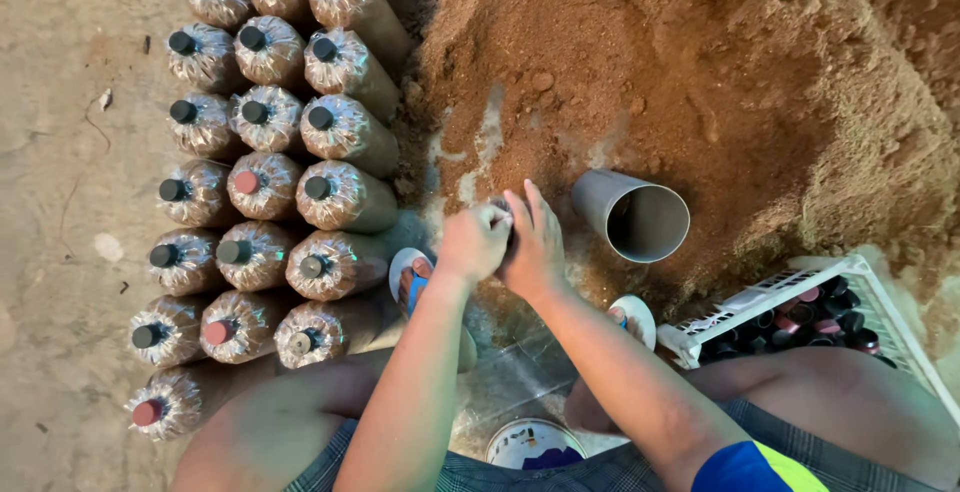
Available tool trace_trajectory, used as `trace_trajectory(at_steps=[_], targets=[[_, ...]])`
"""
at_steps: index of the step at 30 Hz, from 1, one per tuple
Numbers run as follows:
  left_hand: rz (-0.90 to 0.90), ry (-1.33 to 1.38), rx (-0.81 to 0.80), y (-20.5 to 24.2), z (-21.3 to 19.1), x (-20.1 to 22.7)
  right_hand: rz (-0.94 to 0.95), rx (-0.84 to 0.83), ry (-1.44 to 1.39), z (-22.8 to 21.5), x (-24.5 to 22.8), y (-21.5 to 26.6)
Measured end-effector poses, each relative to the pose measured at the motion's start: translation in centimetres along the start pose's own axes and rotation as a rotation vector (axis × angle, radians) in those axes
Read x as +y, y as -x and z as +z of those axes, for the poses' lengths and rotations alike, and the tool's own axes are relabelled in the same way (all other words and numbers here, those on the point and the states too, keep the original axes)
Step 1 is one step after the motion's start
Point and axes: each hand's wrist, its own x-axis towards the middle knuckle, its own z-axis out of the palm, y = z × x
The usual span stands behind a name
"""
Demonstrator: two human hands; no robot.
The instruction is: The person fills a cylindrical container with sawdust from a large pile, then places a black cap on top. The person then wraps the filled cylinder in a clear plastic bag and secures it with a rubber band.
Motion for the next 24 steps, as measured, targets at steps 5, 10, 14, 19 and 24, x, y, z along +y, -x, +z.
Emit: trace_trajectory(at_steps=[5,10,14,19,24], targets=[[0.028,-0.061,-0.01,0.6,-0.3,0.2,0.084,-0.104,-0.045,-0.1,0.7,-0.5],[0.193,-0.148,0.08,-0.2,1.9,-2.4,0.133,-0.313,0.003,-1.5,0.1,-2.4],[0.328,-0.165,0.238,0.3,2.1,-3.0,0.054,-0.35,0.058,0.1,1.7,-2.0],[0.138,0.188,0.44,2.0,-1.6,-0.8,0.01,-0.298,0.088,0.8,2.2,-2.2],[0.044,0.11,0.168,-0.8,-0.1,-4.6,0.001,-0.238,0.044,0.2,2.3,-2.4]])
